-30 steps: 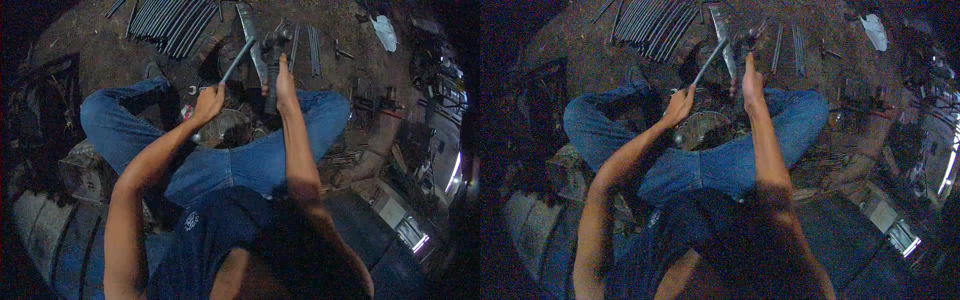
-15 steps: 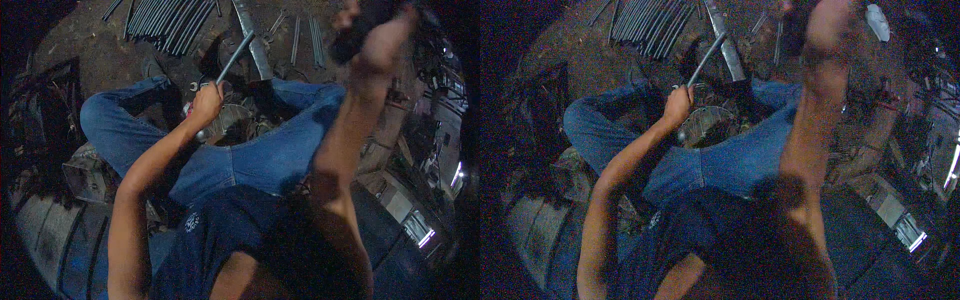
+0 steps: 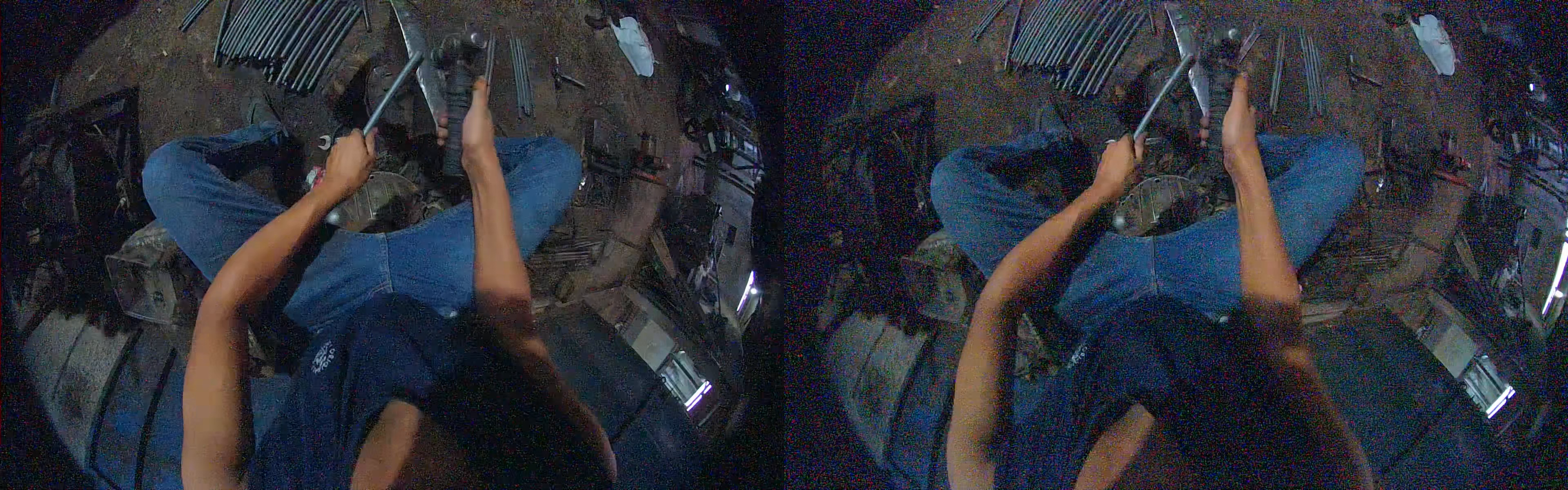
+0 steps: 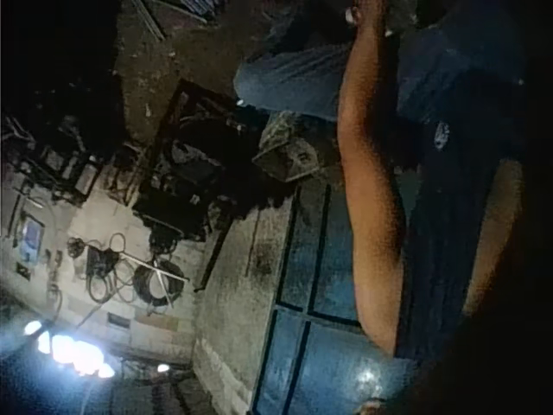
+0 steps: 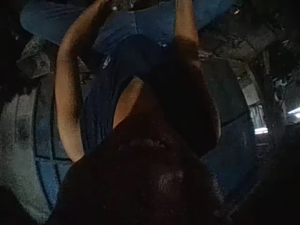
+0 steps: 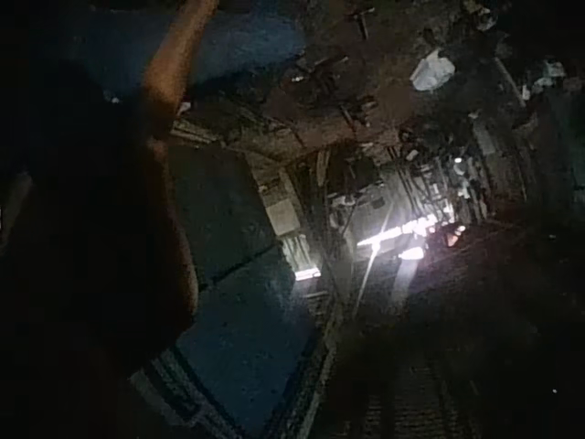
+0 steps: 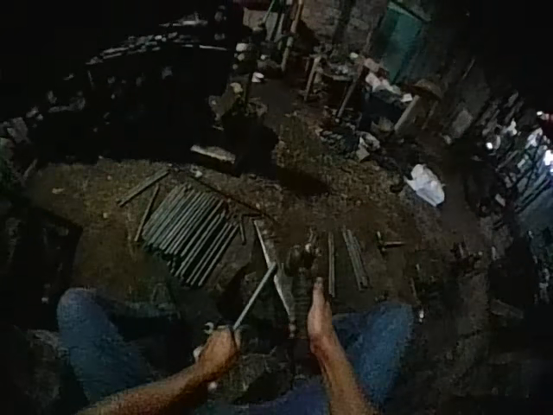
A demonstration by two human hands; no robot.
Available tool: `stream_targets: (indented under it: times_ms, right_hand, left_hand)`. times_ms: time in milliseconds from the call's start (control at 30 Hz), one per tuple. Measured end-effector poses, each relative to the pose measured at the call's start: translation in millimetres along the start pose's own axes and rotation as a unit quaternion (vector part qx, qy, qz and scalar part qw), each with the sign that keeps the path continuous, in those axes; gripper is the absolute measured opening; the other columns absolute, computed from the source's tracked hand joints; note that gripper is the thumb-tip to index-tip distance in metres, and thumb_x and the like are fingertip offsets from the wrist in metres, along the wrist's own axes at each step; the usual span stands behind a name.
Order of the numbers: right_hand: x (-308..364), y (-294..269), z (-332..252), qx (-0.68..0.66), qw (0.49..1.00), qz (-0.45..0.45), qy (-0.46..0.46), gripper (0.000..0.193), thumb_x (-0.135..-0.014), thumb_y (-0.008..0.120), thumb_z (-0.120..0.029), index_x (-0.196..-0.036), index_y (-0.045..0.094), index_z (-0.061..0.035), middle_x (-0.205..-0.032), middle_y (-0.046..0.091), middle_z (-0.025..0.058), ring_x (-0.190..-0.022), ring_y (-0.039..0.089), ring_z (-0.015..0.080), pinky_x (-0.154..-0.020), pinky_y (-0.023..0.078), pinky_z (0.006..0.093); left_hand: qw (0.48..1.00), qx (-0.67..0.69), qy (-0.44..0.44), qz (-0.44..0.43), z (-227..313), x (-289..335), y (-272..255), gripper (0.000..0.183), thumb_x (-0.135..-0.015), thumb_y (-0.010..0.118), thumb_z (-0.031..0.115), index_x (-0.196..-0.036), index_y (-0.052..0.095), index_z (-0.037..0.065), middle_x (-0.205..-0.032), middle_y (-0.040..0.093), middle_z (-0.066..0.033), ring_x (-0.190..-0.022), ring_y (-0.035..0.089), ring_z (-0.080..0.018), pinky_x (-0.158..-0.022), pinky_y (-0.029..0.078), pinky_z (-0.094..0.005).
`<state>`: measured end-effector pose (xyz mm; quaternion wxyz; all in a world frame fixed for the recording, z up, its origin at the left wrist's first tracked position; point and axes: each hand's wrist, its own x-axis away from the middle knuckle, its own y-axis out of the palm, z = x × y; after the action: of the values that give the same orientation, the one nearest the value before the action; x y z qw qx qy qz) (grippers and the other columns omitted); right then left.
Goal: Hammering a metal tube to shape or attach a component while sitting on the floor.
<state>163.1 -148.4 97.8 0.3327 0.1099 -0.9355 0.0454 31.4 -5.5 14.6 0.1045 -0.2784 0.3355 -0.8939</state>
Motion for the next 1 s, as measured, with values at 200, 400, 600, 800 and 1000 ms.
stream_targets:
  times_ms: [200, 400, 600, 800, 1000]
  right_hand:
    - [-8, -11, 46, 0.0, 0.998, 0.027, 0.048, 0.059, -0.089, 0.032, -0.062, -0.08, 0.053, -0.0081, -0.054, 0.048, 0.0036, -0.041, 0.046, 0.0139, -0.04, 0.039, 0.029]
    - [12, 6, -1, 0.015, 0.998, -0.005, 0.056, 0.058, -0.089, 0.033, -0.062, -0.079, 0.054, -0.0084, -0.054, 0.049, 0.0033, -0.044, 0.047, 0.014, -0.042, 0.041, 0.0298]
    - [28, -15, -127, 0.067, 0.96, -0.004, -0.272, 0.067, -0.088, 0.026, -0.067, -0.086, 0.052, -0.0055, -0.063, 0.054, 0.0042, -0.048, 0.051, 0.0146, -0.047, 0.043, 0.0288]
    - [20, -2, -131, -0.176, 0.931, -0.13, -0.292, 0.067, -0.089, 0.024, -0.066, -0.089, 0.052, -0.005, -0.063, 0.054, 0.0058, -0.048, 0.051, 0.0163, -0.048, 0.044, 0.0302]
    - [0, 20, -42, -0.044, 0.999, -0.004, 0.01, 0.056, -0.094, 0.023, -0.055, -0.091, 0.054, -0.0082, -0.058, 0.051, 0.0052, -0.045, 0.047, 0.0169, -0.042, 0.04, 0.0314]
  left_hand:
    - [0.998, 0.058, 0.022, 0.019, -9, 2, -2, 0.044, -0.093, 0.041, 0.032, -0.08, 0.057, -0.007, -0.077, 0.059, -0.0323, -0.075, 0.057, -0.0488, -0.071, 0.045, -0.0524]
    - [0.999, 0.011, 0.026, 0.022, -2, 10, 0, 0.038, -0.092, 0.043, 0.029, -0.084, 0.055, -0.006, -0.075, 0.059, -0.0318, -0.074, 0.057, -0.0494, -0.07, 0.045, -0.0539]
    - [0.997, -0.067, 0.025, 0.014, 1, 8, 1, 0.036, -0.094, 0.042, 0.03, -0.087, 0.05, -0.005, -0.075, 0.059, -0.0312, -0.073, 0.058, -0.0489, -0.068, 0.046, -0.0549]
    - [0.997, -0.074, 0.031, 0.014, 1, 6, 0, 0.037, -0.094, 0.04, 0.029, -0.086, 0.049, -0.006, -0.077, 0.059, -0.0313, -0.074, 0.059, -0.0479, -0.068, 0.046, -0.0545]
    - [0.996, -0.058, 0.049, 0.053, 7, 5, -5, 0.038, -0.094, 0.041, 0.029, -0.084, 0.05, -0.006, -0.074, 0.059, -0.0313, -0.073, 0.059, -0.0478, -0.066, 0.047, -0.0549]
